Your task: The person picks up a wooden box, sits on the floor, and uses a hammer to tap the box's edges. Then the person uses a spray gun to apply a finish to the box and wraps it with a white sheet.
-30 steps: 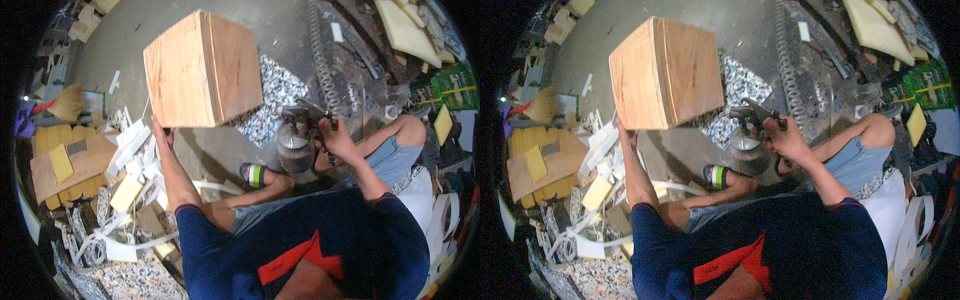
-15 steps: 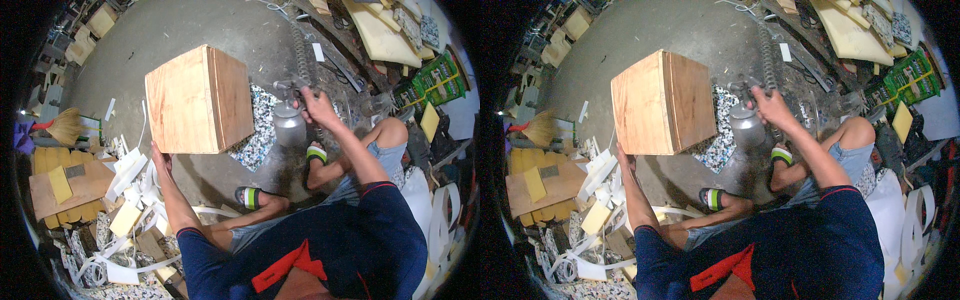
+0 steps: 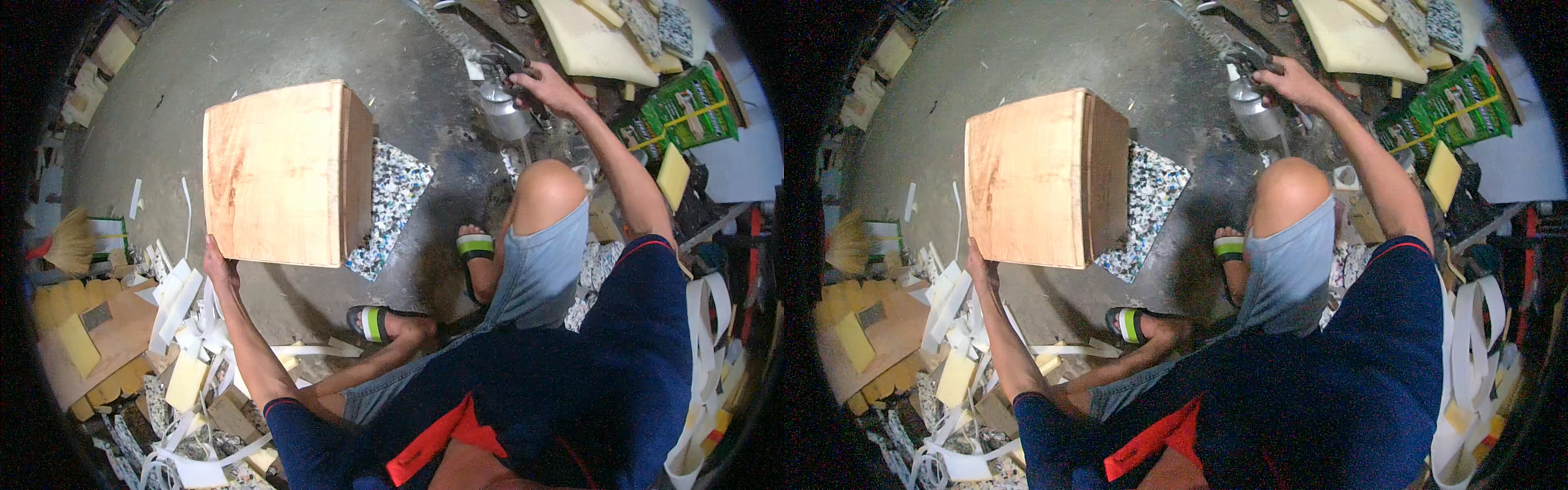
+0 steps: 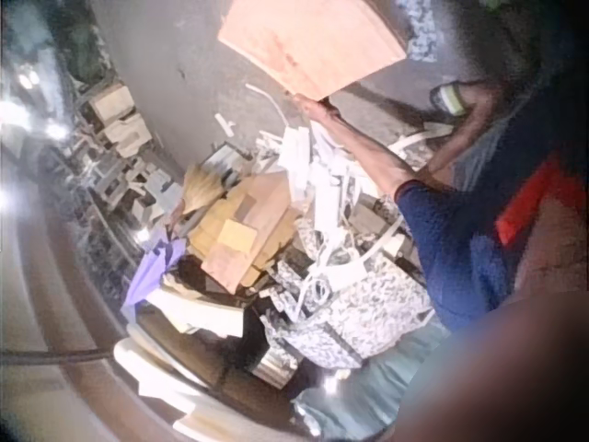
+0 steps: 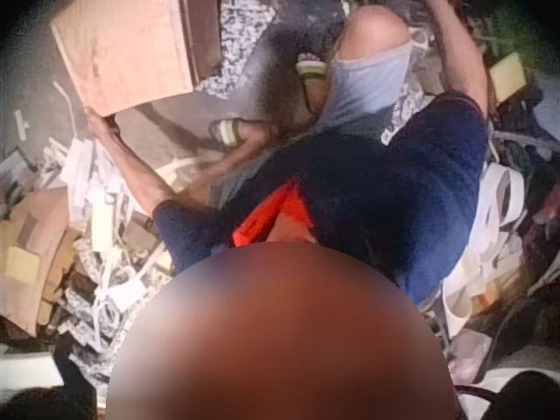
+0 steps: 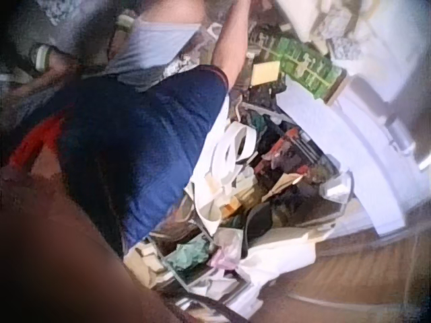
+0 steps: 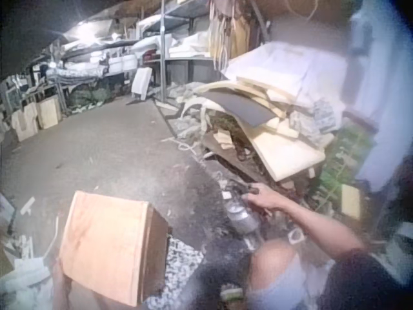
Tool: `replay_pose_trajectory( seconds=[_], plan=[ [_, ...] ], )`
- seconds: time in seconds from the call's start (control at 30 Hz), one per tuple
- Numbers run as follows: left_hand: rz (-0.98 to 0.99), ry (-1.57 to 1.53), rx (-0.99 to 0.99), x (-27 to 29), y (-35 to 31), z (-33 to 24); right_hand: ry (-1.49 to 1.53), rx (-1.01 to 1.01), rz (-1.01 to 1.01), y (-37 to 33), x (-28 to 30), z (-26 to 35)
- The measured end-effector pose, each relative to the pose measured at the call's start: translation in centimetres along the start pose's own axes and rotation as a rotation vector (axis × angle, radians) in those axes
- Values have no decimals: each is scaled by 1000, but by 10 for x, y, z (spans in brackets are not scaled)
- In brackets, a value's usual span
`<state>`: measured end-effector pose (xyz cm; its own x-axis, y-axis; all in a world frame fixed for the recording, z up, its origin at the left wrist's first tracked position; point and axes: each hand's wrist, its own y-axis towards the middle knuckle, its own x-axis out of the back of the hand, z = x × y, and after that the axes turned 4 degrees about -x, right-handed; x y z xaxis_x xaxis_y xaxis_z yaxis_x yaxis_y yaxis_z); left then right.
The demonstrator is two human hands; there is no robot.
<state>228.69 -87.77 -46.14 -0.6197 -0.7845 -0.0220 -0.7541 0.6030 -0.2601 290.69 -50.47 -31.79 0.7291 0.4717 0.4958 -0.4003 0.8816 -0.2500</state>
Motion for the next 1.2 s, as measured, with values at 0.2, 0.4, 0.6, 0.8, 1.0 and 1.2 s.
replay_pose_trajectory(
  seconds=[0.2, 0.4, 0.6, 0.8, 1.0, 1.2],
  plan=[
    [-25, 188, 31, -34, 9, -25, 159, -49, -284, 100, -41, -142],
    [-31, 254, 49, -72, 32, -47, 203, -71, -454, 143, -92, -199],
    [-159, 212, 89, -83, 21, -50, 33, -41, -398, 122, -91, -222],
    [-163, 124, 108, -89, 9, -44, -33, -25, -341, 79, -86, -202],
    [-118, -10, 70, -97, -11, -33, 186, 257, -165, 94, -76, -74],
    [-156, -195, 75, -97, -3, -2, 342, 97, 413, 172, -173, 54]
  ],
)
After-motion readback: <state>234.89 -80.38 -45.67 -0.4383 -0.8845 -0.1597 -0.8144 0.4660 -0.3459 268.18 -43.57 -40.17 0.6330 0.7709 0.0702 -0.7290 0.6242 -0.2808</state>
